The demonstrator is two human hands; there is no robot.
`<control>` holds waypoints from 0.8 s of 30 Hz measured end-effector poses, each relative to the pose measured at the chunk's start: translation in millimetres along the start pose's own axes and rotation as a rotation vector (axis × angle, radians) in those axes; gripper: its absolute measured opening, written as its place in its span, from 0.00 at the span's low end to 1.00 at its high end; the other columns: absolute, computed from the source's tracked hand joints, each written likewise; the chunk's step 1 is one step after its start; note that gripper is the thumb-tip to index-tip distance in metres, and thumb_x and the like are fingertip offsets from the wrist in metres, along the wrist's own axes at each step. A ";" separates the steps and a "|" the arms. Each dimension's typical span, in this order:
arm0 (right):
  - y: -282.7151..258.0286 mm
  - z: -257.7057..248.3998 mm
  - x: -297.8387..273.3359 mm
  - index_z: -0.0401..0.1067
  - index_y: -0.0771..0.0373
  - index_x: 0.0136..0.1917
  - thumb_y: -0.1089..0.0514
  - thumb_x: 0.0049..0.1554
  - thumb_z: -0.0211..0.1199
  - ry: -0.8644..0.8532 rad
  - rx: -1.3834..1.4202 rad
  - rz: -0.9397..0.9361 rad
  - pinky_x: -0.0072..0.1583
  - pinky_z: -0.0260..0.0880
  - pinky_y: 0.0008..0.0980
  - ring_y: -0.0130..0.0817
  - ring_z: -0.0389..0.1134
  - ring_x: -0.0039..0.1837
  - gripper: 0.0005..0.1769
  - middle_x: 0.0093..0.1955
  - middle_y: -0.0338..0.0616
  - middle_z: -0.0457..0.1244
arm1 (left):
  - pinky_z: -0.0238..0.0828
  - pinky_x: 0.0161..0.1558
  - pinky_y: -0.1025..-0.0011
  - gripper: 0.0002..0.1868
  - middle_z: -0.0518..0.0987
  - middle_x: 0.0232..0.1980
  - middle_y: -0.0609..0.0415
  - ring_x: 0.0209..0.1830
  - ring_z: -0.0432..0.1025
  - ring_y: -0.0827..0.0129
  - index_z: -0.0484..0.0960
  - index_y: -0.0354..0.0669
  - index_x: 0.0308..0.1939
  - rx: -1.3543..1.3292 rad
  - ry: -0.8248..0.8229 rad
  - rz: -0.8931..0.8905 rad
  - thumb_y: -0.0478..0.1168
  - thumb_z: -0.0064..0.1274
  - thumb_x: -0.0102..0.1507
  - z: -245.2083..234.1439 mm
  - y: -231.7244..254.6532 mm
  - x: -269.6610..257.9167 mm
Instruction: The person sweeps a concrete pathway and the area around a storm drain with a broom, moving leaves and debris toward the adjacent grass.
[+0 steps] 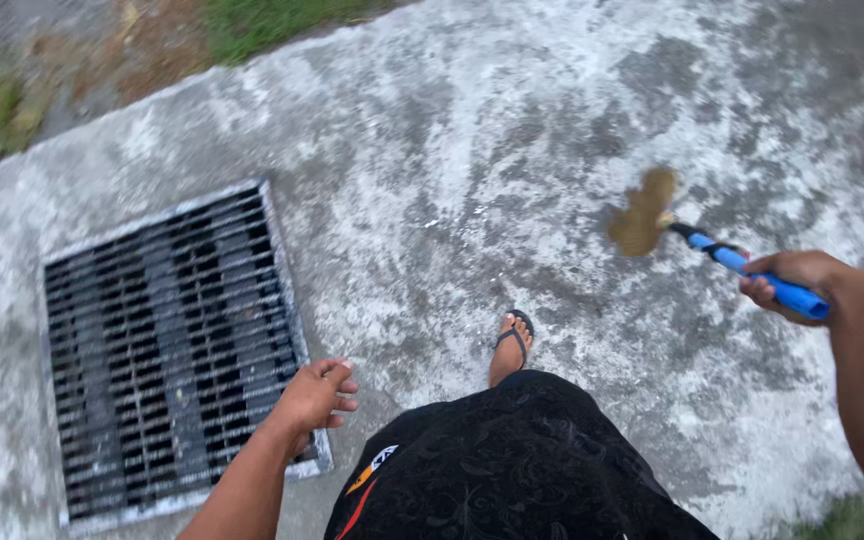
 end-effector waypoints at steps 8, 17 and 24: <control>129.2 84.1 -79.4 0.69 0.74 0.47 0.61 0.62 0.54 0.044 -0.156 -0.074 0.30 0.64 0.35 0.34 0.61 0.30 0.10 0.34 0.51 0.63 | 0.73 0.37 0.66 0.25 0.83 0.48 0.53 0.38 0.77 0.68 0.74 0.50 0.65 0.087 -0.057 0.093 0.54 0.49 0.66 33.9 100.7 25.8; 130.4 -64.5 -96.1 0.71 0.71 0.58 0.60 0.62 0.51 0.096 -0.041 0.209 0.28 0.60 0.30 0.32 0.55 0.26 0.15 0.34 0.54 0.60 | 0.73 0.37 0.66 0.25 0.83 0.48 0.52 0.39 0.77 0.67 0.74 0.49 0.66 0.173 -0.098 0.145 0.53 0.49 0.67 44.8 161.3 32.3; 53.7 41.6 -72.0 0.64 0.75 0.58 0.61 0.59 0.63 0.406 -0.325 -0.034 0.38 0.69 0.44 0.43 0.65 0.38 0.19 0.42 0.57 0.64 | 0.72 0.38 0.66 0.25 0.83 0.48 0.52 0.39 0.77 0.67 0.74 0.50 0.66 0.164 -0.075 0.125 0.53 0.47 0.68 10.3 171.0 56.2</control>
Point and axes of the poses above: each hand's wrist, its own x-axis towards the middle knuckle, its own z-axis out of the palm, y = z × x, the point moved 5 cm from there along x, towards the middle knuckle
